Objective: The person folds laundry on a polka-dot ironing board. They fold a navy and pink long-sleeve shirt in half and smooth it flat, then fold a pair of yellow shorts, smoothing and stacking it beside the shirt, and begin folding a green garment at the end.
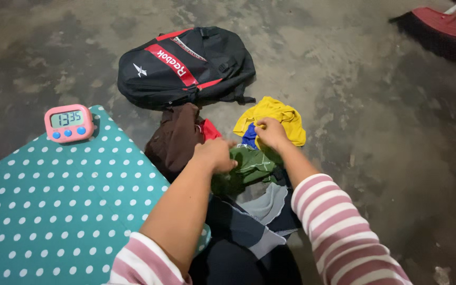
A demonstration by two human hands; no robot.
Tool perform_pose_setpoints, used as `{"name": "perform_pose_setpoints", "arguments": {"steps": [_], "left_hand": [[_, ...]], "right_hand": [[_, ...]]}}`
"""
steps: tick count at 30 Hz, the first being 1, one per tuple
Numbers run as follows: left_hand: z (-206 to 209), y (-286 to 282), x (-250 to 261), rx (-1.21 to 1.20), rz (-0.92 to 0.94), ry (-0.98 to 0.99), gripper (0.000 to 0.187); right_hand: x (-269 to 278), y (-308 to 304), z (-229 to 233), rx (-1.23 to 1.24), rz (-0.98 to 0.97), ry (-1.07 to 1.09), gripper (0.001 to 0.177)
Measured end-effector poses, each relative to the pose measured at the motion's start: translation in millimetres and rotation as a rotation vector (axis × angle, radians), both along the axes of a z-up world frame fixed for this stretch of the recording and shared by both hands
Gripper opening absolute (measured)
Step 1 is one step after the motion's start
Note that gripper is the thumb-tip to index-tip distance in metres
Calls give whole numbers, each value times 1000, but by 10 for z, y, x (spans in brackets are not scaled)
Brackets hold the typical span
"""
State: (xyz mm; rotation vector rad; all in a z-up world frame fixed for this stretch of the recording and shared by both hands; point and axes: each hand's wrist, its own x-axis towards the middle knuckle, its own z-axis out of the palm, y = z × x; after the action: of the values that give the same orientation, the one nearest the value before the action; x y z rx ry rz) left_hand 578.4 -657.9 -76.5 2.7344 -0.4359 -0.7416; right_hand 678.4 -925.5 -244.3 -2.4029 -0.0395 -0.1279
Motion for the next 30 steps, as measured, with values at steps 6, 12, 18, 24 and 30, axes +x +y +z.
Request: {"name": "perform_pose_setpoints", "arguments": {"steps": [6, 12, 18, 24, 30], "left_hand": [[153, 15, -75, -24, 32, -95, 69], [124, 11, -51, -22, 56, -56, 68], [107, 24, -130, -44, 61, -132, 64], [200, 64, -183, -155, 97, -332, 56], [415, 119, -236, -190, 144, -417, 54]], "right_hand": [[-301, 75, -338, -183, -142, -159, 82], [-676, 283, 66, -279, -233, 228, 98], [-798, 481, 233, -312, -262, 361, 53], [-806, 528, 262, -174, -385, 169, 38], [-564, 493, 562, 6, -397, -494, 29]]}}
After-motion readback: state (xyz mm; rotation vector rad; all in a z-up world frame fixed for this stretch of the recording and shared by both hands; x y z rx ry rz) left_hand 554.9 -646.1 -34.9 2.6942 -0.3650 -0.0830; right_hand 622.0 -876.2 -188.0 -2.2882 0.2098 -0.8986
